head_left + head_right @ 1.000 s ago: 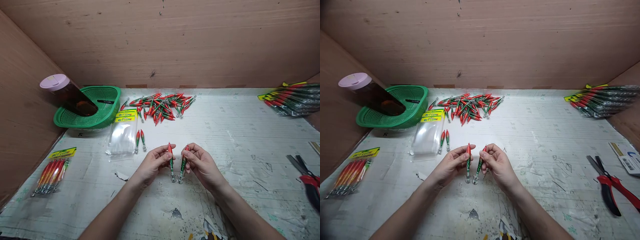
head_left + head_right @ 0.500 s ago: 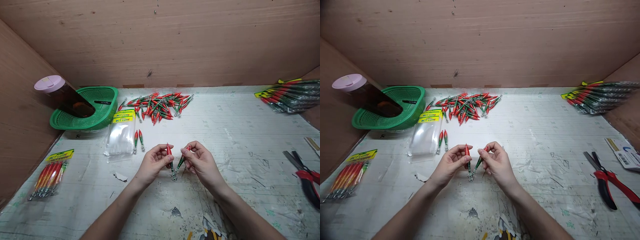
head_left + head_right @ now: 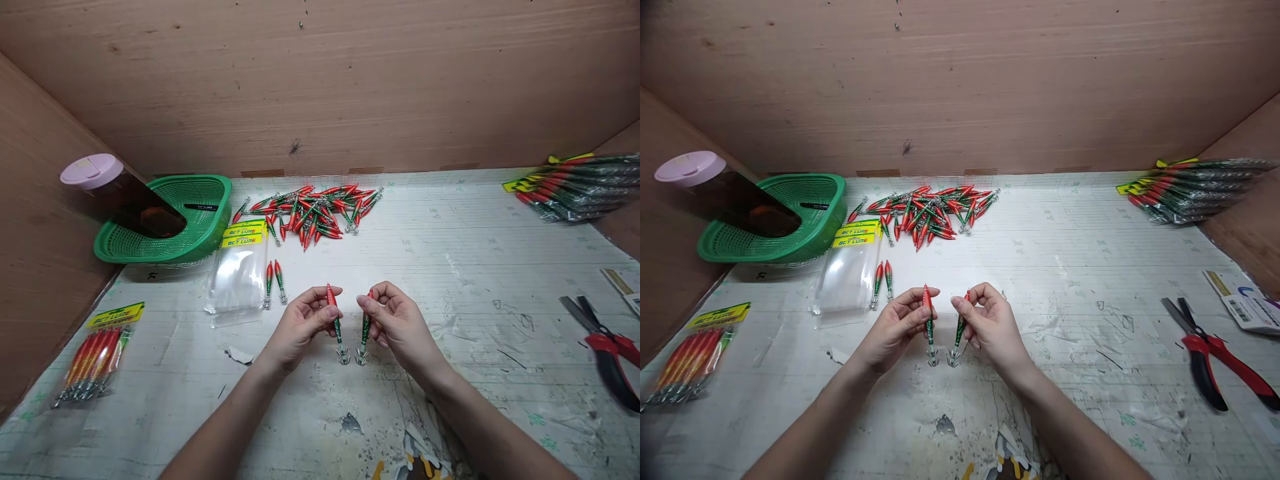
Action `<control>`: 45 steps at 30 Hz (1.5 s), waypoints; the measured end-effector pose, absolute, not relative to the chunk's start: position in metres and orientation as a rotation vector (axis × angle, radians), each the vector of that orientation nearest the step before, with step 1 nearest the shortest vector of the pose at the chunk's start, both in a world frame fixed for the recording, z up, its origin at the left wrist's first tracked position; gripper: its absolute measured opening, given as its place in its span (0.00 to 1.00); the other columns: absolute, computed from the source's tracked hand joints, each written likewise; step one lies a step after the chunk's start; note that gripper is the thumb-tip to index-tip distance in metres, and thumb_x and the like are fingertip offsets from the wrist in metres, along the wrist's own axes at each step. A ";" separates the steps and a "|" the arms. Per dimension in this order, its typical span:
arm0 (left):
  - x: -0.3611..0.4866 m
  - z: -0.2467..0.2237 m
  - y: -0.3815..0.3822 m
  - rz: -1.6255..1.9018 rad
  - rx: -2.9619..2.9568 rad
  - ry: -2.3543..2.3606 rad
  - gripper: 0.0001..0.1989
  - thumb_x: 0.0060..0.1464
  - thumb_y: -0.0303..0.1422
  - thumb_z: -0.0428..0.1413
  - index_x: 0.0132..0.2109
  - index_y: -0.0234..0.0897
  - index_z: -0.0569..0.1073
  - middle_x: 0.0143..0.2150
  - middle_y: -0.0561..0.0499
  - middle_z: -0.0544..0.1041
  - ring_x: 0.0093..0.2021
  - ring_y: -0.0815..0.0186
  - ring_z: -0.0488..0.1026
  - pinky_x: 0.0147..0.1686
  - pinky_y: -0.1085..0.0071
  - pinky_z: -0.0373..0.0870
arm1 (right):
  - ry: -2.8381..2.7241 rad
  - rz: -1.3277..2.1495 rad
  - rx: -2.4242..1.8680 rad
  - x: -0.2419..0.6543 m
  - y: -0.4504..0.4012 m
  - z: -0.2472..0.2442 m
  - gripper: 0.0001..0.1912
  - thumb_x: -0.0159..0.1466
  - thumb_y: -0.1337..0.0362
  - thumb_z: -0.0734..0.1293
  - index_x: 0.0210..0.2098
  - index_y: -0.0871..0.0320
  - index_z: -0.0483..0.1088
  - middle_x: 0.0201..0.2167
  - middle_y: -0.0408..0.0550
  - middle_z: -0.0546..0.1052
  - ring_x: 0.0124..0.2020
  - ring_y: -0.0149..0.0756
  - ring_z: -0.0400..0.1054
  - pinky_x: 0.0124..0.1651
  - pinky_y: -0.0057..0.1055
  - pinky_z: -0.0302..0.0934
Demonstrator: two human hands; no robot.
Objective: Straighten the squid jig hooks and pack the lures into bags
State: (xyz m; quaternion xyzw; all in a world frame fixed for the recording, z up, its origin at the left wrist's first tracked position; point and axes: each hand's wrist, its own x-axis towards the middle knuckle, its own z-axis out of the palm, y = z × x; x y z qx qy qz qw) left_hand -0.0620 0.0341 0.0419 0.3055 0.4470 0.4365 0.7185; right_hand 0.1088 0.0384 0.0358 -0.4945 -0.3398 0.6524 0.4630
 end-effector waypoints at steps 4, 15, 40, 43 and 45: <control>-0.057 0.041 0.031 0.945 0.739 0.943 0.17 0.44 0.36 0.68 0.43 0.37 0.78 0.28 0.54 0.74 0.29 0.71 0.70 0.28 0.76 0.65 | -0.831 1.632 -1.221 0.108 0.038 0.035 0.24 0.49 0.49 0.76 0.27 0.56 0.60 0.16 0.31 0.65 0.10 0.19 0.56 0.08 0.14 0.45; -0.052 0.040 0.027 0.989 0.738 0.901 0.16 0.44 0.35 0.68 0.41 0.37 0.78 0.28 0.54 0.74 0.30 0.71 0.69 0.29 0.76 0.65 | -0.868 1.706 -1.213 0.108 0.037 0.030 0.24 0.50 0.47 0.75 0.27 0.55 0.60 0.12 0.30 0.64 0.08 0.21 0.56 0.07 0.15 0.48; -0.048 0.040 0.022 1.010 0.814 0.886 0.15 0.45 0.34 0.68 0.41 0.38 0.79 0.33 0.52 0.77 0.34 0.70 0.72 0.34 0.74 0.70 | -0.994 1.669 -1.253 0.110 0.035 0.036 0.25 0.50 0.48 0.75 0.29 0.54 0.57 0.17 0.30 0.68 0.08 0.21 0.59 0.07 0.16 0.50; -0.054 0.041 0.025 1.092 0.820 0.900 0.15 0.46 0.34 0.67 0.42 0.39 0.78 0.31 0.54 0.76 0.32 0.71 0.70 0.32 0.76 0.70 | -1.024 1.673 -1.269 0.108 0.034 0.038 0.24 0.50 0.49 0.75 0.28 0.55 0.58 0.15 0.29 0.66 0.08 0.21 0.58 0.07 0.15 0.49; -0.061 0.043 0.028 1.133 0.832 0.915 0.15 0.46 0.33 0.67 0.44 0.40 0.78 0.30 0.54 0.76 0.31 0.71 0.70 0.30 0.76 0.70 | -1.029 1.669 -1.278 0.106 0.033 0.038 0.24 0.51 0.49 0.74 0.27 0.55 0.58 0.15 0.29 0.65 0.08 0.20 0.58 0.07 0.15 0.49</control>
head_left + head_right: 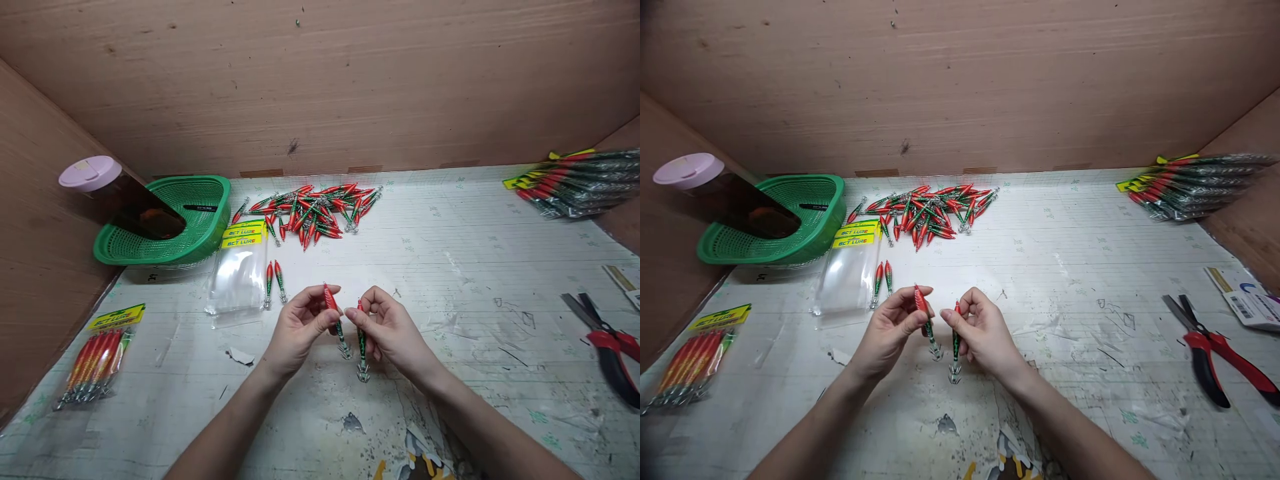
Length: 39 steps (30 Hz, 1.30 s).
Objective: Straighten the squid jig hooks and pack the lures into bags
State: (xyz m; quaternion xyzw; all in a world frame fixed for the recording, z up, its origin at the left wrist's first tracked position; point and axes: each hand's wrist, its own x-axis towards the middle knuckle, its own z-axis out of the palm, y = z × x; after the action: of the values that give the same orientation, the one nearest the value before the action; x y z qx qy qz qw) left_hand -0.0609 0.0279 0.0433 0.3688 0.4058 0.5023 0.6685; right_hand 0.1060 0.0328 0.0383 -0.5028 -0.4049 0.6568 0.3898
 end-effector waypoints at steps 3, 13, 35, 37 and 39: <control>-0.067 0.047 0.030 1.126 0.841 0.911 0.15 0.47 0.33 0.67 0.44 0.39 0.79 0.29 0.54 0.76 0.30 0.72 0.69 0.28 0.77 0.69 | -1.014 1.649 -1.286 0.105 0.033 0.037 0.24 0.52 0.47 0.74 0.28 0.55 0.58 0.17 0.29 0.66 0.08 0.20 0.58 0.07 0.16 0.50; -0.053 0.048 0.024 1.014 0.798 0.822 0.14 0.43 0.29 0.68 0.40 0.37 0.80 0.27 0.54 0.74 0.29 0.73 0.68 0.28 0.78 0.69 | -0.988 1.652 -1.281 0.108 0.034 0.030 0.25 0.52 0.45 0.73 0.29 0.54 0.57 0.14 0.29 0.66 0.08 0.22 0.57 0.07 0.17 0.49; -0.086 0.037 0.094 0.917 1.358 1.887 0.16 0.45 0.24 0.60 0.44 0.36 0.76 0.22 0.56 0.70 0.32 0.60 0.73 0.43 0.61 0.66 | -0.886 1.581 -1.286 0.115 0.043 0.026 0.26 0.50 0.47 0.75 0.27 0.55 0.58 0.14 0.29 0.64 0.08 0.21 0.59 0.07 0.16 0.49; -0.088 0.041 0.099 0.900 1.406 1.951 0.19 0.43 0.23 0.60 0.46 0.35 0.76 0.24 0.53 0.72 0.38 0.55 0.73 0.48 0.59 0.64 | -0.858 1.598 -1.260 0.113 0.043 0.025 0.26 0.49 0.48 0.76 0.27 0.55 0.58 0.14 0.29 0.64 0.08 0.22 0.58 0.07 0.17 0.48; -0.089 0.046 0.098 0.907 1.449 1.977 0.21 0.43 0.23 0.61 0.48 0.34 0.75 0.31 0.48 0.74 0.45 0.51 0.72 0.51 0.56 0.62 | -0.813 1.606 -1.225 0.112 0.043 0.026 0.26 0.48 0.49 0.77 0.27 0.55 0.59 0.14 0.30 0.65 0.08 0.23 0.59 0.07 0.17 0.49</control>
State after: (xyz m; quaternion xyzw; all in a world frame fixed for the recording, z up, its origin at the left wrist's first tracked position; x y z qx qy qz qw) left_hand -0.0886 0.0981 0.0455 0.5353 0.7302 0.3349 0.2612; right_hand 0.1117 0.0426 0.0259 -0.4984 -0.3309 0.6535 0.4637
